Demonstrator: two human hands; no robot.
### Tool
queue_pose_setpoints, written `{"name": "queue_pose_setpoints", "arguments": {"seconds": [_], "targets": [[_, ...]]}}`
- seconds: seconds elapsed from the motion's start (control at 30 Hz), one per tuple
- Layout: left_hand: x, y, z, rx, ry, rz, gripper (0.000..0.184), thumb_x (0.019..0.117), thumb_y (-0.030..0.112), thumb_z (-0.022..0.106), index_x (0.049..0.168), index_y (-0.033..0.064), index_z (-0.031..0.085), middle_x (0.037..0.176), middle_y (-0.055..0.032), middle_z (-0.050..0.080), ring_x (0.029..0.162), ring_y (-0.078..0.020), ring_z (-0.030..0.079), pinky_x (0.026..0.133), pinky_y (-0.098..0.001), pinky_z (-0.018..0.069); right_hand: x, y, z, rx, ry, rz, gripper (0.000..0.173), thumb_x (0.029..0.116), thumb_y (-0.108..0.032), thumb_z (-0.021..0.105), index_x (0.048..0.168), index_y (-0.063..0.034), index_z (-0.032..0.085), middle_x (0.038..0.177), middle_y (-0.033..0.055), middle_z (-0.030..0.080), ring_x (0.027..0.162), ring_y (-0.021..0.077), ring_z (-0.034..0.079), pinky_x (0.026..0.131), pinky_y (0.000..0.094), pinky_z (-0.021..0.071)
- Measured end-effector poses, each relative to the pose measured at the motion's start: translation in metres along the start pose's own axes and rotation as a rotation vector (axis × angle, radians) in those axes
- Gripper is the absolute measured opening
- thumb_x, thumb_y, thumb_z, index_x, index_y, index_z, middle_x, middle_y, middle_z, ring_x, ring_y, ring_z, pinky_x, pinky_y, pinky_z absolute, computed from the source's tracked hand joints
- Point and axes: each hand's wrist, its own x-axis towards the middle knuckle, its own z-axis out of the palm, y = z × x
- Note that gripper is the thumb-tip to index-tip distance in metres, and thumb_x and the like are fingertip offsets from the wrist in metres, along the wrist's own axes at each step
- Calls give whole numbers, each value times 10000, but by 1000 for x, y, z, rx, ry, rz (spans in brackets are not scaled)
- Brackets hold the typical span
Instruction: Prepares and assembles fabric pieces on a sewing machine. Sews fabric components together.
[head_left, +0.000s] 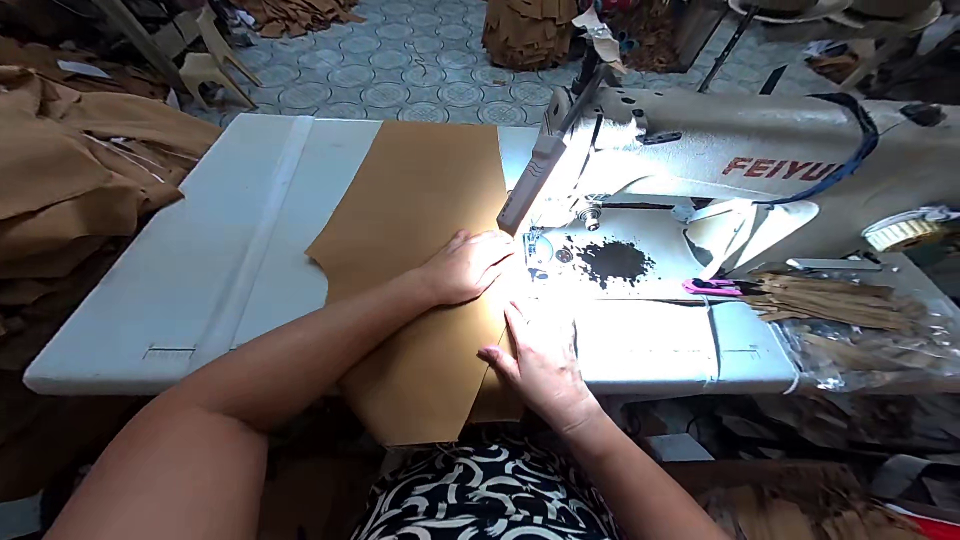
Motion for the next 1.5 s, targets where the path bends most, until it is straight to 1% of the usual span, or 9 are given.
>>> {"name": "queue_pose_setpoints", "arguments": {"seconds": [0.1, 0.23, 0.5, 0.67, 0.77, 0.93, 1.13, 1.37, 1.5], "targets": [[-6, 7, 4, -12, -5, -25, 477, 1064, 269, 379, 1471, 99, 562, 1561, -93, 502, 1508, -303, 374, 1175, -693, 224, -8, -3, -5, 10, 0, -17, 650, 948, -577, 572, 1251, -20, 718, 1338, 172, 674, 1268, 404, 614, 1069, 686, 397], [-18, 27, 11, 29, 2, -15, 495, 1033, 277, 394, 1483, 153, 557, 1579, -98, 476, 1512, -302, 367, 1168, -701, 224, -32, -14, -8, -14, 77, -11, 620, 948, -557, 573, 1179, -10, 752, 1262, 168, 718, 1178, 387, 677, 999, 653, 468], [-11, 39, 17, 42, -18, 8, 547, 1020, 266, 364, 1530, 121, 498, 1586, -80, 472, 1486, -276, 416, 1188, -699, 172, -42, -6, -12, -97, 137, 8, 609, 957, -575, 545, 1153, -45, 773, 1224, 133, 740, 1123, 371, 699, 983, 631, 478], [-2, 34, 14, 15, -66, -19, 542, 1044, 284, 359, 1555, 136, 463, 1609, -81, 439, 1516, -277, 360, 1203, -675, 142, -35, -2, -12, -94, 119, 10, 637, 962, -588, 527, 1158, -33, 770, 1215, 146, 741, 1137, 385, 694, 993, 656, 467], [-6, 41, 14, 46, -47, -23, 551, 1023, 266, 381, 1545, 117, 472, 1598, -101, 447, 1501, -289, 385, 1188, -696, 166, -38, -3, -13, -89, 110, -1, 626, 958, -575, 533, 1159, -31, 770, 1223, 143, 740, 1136, 370, 700, 981, 631, 490], [-14, 41, 20, 95, 55, 4, 559, 1020, 343, 351, 1461, 71, 562, 1488, -135, 550, 1411, -308, 492, 1119, -699, 289, -43, -5, -12, -85, 130, -23, 594, 959, -555, 553, 1140, -35, 774, 1204, 137, 746, 1115, 355, 706, 971, 603, 497], [-3, 43, 10, 48, -97, -35, 588, 1056, 351, 302, 1579, 106, 411, 1608, -95, 438, 1513, -276, 367, 1205, -691, 104, -40, -4, -12, -110, 134, -2, 618, 963, -574, 526, 1149, -39, 773, 1203, 133, 747, 1118, 362, 703, 975, 619, 485], [7, 34, 12, 24, -81, -107, 604, 1056, 401, 280, 1524, 78, 485, 1573, -114, 476, 1507, -295, 369, 1217, -661, 123, -31, 4, -12, -97, 132, 3, 644, 963, -591, 522, 1176, -34, 765, 1185, 145, 750, 1103, 381, 703, 986, 629, 479], [12, 36, 6, 3, -136, -164, 579, 1069, 388, 310, 1516, 59, 475, 1589, -127, 445, 1523, -298, 339, 1225, -661, 86, -25, 10, -10, -67, 129, 1, 654, 965, -600, 513, 1180, -36, 763, 1225, 139, 739, 1134, 376, 695, 987, 615, 490]]}}
